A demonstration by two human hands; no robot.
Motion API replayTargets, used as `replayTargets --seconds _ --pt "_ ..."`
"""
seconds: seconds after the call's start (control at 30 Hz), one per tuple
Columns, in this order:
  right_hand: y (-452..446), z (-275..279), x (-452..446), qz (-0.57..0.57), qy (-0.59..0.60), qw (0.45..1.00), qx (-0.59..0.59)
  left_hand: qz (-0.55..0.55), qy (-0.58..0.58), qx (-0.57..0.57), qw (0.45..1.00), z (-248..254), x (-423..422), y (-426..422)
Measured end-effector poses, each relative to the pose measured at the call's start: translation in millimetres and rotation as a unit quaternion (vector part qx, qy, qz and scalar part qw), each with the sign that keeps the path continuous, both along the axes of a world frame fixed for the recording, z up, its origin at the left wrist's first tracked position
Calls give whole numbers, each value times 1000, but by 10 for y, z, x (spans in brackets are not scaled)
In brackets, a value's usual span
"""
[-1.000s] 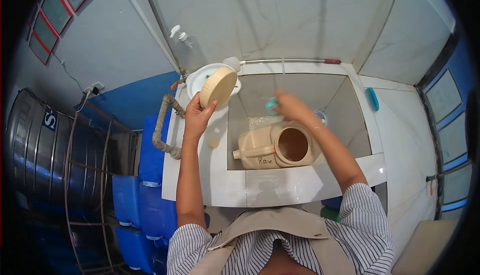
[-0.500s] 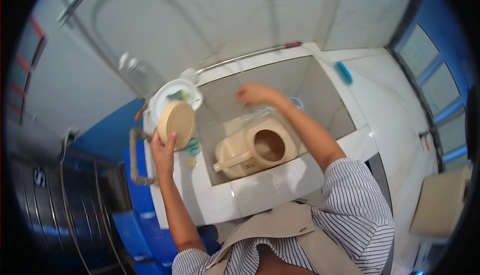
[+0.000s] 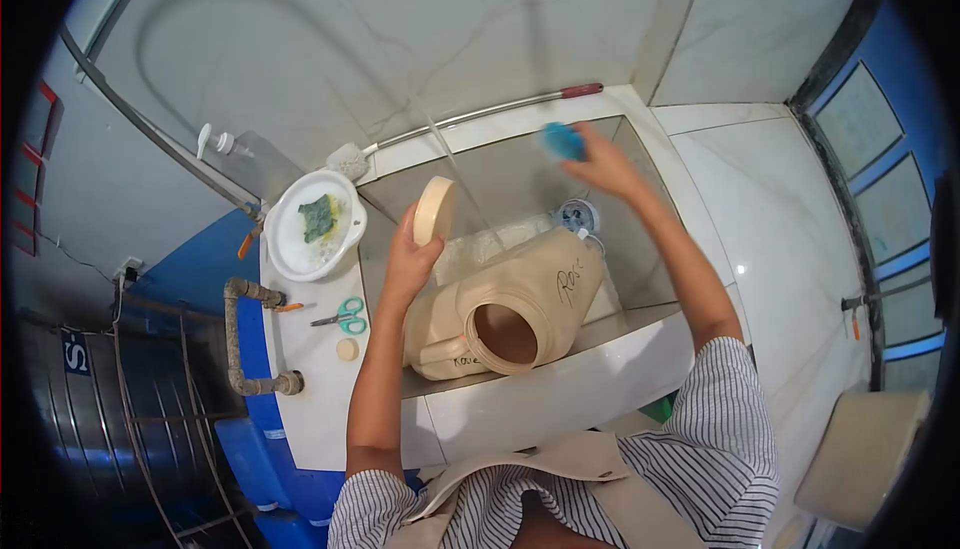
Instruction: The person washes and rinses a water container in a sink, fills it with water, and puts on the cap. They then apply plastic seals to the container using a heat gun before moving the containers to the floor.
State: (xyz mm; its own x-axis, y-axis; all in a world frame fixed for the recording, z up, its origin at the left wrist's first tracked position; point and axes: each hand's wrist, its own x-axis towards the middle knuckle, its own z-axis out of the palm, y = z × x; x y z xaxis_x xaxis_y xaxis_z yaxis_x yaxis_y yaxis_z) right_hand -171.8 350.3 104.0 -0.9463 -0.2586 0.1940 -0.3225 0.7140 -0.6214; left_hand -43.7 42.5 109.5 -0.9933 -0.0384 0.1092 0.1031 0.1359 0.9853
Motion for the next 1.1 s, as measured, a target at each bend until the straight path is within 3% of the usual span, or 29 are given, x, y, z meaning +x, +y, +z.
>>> replayTargets --seconds 0.07,0.13,0.2,0.4,0.47,0.53,0.6,0.67,0.77,0.83,0.9,0.93,0.97,1.03,1.1 --pt "-825 371 360 125 0 987 -100 3 8 16 1000 -83 -28 -28" --pt "-1466 295 641 217 196 955 -47 6 -44 -50 998 -220 -44 -105" --pt "-1711 466 673 208 59 976 -27 46 -33 -42 997 -200 100 -212" --pt "-2082 443 724 271 128 953 -48 95 -27 3 995 -168 402 -445" --pt "-2073 494 601 262 97 960 -22 111 -21 11 994 -124 460 -506" --pt "-2110 662 634 255 71 964 9 75 -17 13 997 -122 450 -567" --pt "-2172 804 943 333 86 938 39 56 -13 30 998 -179 453 -624" --pt "-2055 671 671 311 85 947 12 32 -5 45 998 -130 514 -660" --pt "-2033 774 590 320 89 941 -62 49 -20 141 989 43 605 -711" --pt "-2009 892 642 340 82 930 -113 -21 -46 261 964 -18 552 -694" --pt "-1993 1027 621 334 -45 935 -113 -11 -15 279 960 21 555 -676" --pt "-1957 880 586 346 -30 914 -211 -20 5 355 935 152 582 -740" --pt "-1947 734 559 347 -24 913 -212 -29 27 428 903 244 595 -821" --pt "-1930 652 695 286 -1 904 -318 -58 36 456 887 24 516 -871" --pt "-2028 755 633 262 0 905 -337 37 31 611 790 -64 372 -729"
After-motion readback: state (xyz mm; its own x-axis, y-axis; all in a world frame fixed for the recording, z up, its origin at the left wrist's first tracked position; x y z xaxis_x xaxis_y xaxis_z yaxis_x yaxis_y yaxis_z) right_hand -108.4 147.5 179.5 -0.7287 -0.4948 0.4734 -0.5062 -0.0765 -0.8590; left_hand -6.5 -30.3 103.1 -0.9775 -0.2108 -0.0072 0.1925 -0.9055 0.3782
